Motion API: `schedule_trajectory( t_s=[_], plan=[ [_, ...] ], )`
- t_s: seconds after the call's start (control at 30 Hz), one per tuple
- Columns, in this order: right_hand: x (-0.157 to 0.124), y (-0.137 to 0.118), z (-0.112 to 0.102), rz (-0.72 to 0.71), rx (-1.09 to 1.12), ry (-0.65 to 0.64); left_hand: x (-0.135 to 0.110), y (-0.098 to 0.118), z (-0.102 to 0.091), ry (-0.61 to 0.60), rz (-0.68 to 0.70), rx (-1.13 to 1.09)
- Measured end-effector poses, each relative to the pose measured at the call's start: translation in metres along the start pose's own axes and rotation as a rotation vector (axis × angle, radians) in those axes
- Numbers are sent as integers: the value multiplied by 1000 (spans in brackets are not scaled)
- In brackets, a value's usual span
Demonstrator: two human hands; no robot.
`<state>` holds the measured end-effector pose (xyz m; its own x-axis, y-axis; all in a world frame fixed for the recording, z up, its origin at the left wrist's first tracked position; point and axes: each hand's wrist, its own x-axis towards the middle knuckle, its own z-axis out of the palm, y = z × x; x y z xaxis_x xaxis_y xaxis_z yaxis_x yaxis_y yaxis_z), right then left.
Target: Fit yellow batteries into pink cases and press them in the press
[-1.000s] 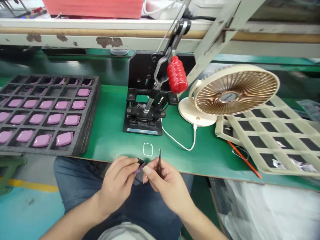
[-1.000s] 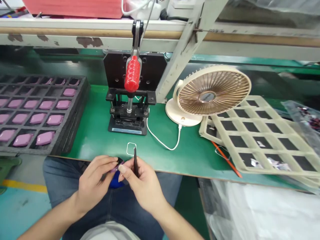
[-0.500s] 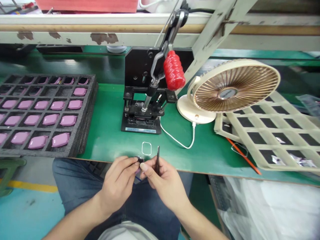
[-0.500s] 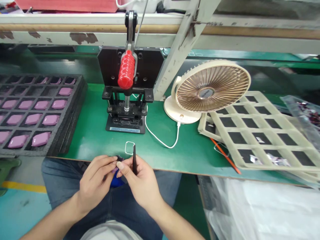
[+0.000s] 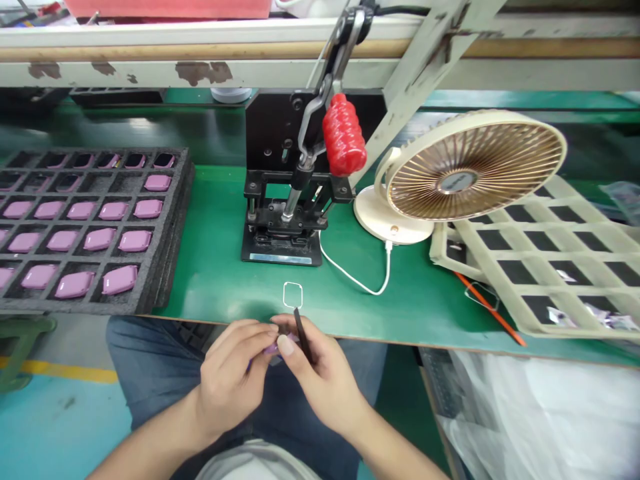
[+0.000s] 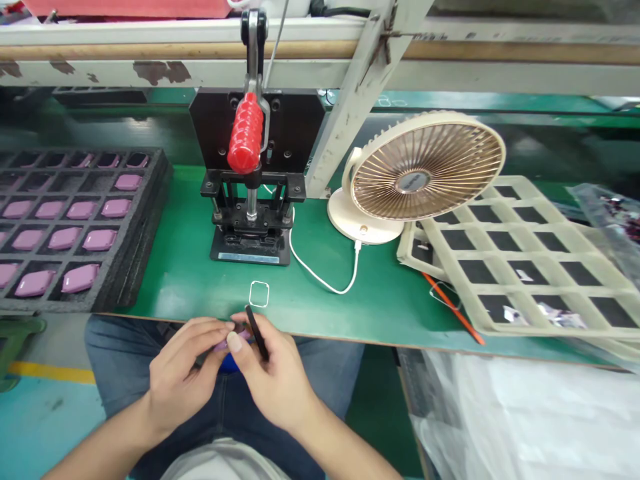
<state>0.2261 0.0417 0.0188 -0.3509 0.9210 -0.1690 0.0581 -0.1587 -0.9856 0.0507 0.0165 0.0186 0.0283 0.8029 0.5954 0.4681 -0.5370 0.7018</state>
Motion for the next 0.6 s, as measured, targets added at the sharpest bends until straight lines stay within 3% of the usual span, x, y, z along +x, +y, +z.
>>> schedule_trajectory(
  t_s=[0.17,0.33,0.4,0.47,0.53,0.6],
  plan=[
    [-6,1,7,-100,-22,5,-2,5,1,21,-9,-38],
    [-10,-1,11,-94,-34,43,-1,9,0,16,-26,-79],
    [-19,-6,9,-121,-39,47,-7,17,-2,8,-182,-111],
    [-34,-10,-1,-161,-135,97,-17,19,-6,31,-466,-132],
    [-54,-8,-25,-139,-358,267,-23,9,-7,41,-773,-162],
    [-82,-3,-68,-37,-580,538,-25,-8,-2,-67,-967,-245]
  ],
)
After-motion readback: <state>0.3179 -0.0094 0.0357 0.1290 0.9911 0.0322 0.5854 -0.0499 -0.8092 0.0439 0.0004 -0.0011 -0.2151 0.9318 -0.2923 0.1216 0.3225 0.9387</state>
